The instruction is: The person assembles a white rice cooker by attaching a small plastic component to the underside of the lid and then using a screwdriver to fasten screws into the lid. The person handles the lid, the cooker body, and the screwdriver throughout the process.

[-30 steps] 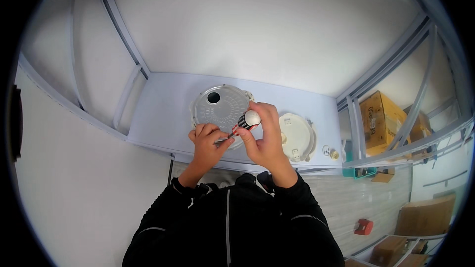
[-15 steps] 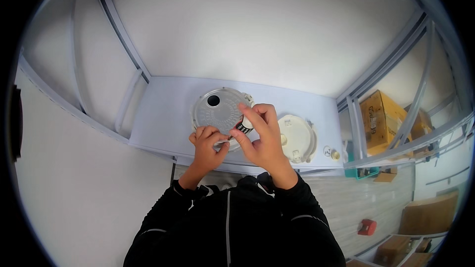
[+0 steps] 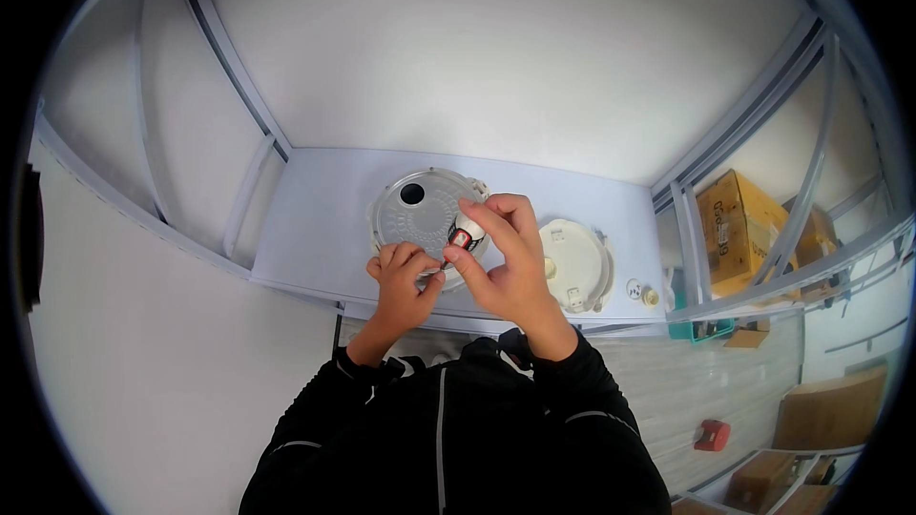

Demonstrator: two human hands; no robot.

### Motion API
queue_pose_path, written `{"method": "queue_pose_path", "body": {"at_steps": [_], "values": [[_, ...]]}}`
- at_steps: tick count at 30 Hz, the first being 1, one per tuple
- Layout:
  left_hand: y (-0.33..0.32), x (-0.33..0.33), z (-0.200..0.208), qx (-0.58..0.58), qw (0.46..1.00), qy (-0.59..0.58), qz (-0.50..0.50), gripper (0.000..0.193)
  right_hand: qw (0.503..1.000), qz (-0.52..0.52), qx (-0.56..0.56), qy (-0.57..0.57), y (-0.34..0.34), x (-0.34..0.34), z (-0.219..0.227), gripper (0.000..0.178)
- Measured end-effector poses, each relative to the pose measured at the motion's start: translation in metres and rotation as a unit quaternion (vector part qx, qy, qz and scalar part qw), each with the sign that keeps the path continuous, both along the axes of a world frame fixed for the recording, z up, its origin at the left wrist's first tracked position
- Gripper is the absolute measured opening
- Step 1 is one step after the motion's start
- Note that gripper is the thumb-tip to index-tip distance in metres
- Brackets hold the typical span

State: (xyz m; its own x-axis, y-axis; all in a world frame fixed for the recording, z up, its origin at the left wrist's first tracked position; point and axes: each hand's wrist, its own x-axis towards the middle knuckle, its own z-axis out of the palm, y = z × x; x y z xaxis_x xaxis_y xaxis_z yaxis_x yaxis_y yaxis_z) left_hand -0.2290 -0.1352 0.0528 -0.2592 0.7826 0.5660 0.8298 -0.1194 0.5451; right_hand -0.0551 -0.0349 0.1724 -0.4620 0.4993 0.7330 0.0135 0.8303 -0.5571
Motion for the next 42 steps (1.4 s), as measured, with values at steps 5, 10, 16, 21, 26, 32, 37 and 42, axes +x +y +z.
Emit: {"method": "queue_pose_path", "body": {"at_steps": [5, 10, 16, 21, 26, 32, 37, 42], "values": [[0.001, 0.001, 0.001, 0.002, 1.0, 0.001, 0.001, 0.016, 0.991, 0.095, -0.07, 0.057, 0.004, -0.006, -0.003, 0.054], [0.001, 0.001, 0.0, 0.005, 1.0, 0.007, 0.007, 0.016, 0.999, 0.04, 0.006, 0.003, 0.001, -0.005, 0.009, 0.059], [0.001, 0.001, -0.002, 0.014, 1.0, 0.012, 0.001, 0.021, 0.983, 0.087, -0.126, 0.103, 0.001, -0.013, -0.004, 0.053], [0.0, 0.0, -0.003, 0.007, 1.0, 0.01, 0.002, 0.022, 1.0, 0.009, -0.004, 0.019, 0.005, -0.004, 0.0, 0.052], [0.001, 0.0, -0.003, 0.016, 1.0, 0.011, 0.0, 0.021, 0.984, 0.085, -0.128, 0.09, 0.003, -0.008, -0.006, 0.052], [0.001, 0.0, -0.002, 0.018, 1.0, 0.009, 0.001, 0.019, 1.0, 0.018, 0.006, 0.022, 0.006, 0.0, 0.003, 0.047], [0.002, 0.0, -0.006, 0.022, 1.0, 0.01, 0.0, 0.02, 0.992, 0.069, -0.067, 0.08, 0.007, -0.005, -0.002, 0.048], [0.001, 0.0, -0.005, 0.016, 1.0, 0.009, 0.0, 0.019, 1.0, 0.028, -0.001, 0.009, 0.004, 0.0, 0.007, 0.051]]}}
